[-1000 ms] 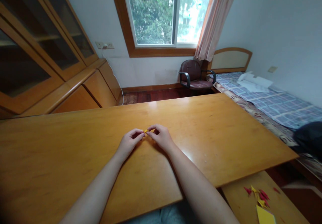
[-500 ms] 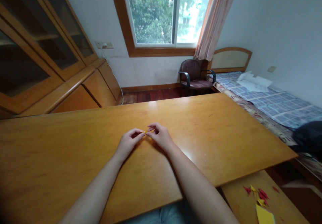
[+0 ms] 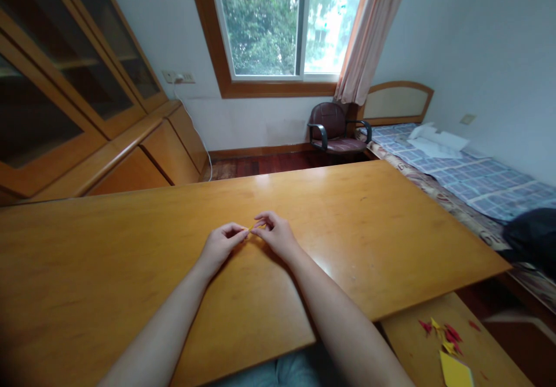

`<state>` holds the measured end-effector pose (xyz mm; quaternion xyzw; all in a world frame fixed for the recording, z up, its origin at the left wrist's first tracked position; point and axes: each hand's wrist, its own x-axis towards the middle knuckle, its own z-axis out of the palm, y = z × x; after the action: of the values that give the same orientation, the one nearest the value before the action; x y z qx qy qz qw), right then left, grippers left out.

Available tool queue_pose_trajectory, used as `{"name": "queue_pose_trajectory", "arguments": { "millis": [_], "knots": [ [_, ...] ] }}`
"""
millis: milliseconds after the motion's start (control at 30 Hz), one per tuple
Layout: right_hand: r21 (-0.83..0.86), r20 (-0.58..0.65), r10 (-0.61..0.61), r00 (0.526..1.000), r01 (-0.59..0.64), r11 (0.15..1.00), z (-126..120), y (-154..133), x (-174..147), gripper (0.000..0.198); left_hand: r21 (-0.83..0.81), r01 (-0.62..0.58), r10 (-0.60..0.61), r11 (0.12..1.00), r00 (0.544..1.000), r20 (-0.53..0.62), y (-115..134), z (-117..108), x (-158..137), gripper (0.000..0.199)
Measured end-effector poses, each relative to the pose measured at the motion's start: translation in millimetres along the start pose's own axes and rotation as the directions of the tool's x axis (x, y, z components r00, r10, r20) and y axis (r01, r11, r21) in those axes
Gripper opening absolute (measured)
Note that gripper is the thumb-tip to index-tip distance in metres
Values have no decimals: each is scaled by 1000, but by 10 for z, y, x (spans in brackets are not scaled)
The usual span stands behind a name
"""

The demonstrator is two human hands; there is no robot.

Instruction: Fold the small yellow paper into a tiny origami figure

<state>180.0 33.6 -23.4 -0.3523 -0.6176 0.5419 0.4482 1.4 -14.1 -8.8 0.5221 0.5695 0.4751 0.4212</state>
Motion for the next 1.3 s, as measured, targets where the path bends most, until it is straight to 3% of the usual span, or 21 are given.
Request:
{"name": "queue_pose_trajectory", "arguments": {
  "millis": [600, 1000, 1300],
  "knots": [
    [-67, -25, -16, 1000, 14, 998, 0, -49, -14, 30, 25, -13, 13, 1000, 1000, -9, 28, 21, -1, 25],
    [-25, -18, 1, 1000, -1, 1000, 9, -64, -18, 30, -53, 28, -27, 998, 1000, 15, 13, 21, -17, 27],
    [33, -56, 29, 998, -27, 999, 20, -68, -6, 28, -51, 0, -2, 999, 999, -34, 14, 22, 25, 30]
  ]
}}
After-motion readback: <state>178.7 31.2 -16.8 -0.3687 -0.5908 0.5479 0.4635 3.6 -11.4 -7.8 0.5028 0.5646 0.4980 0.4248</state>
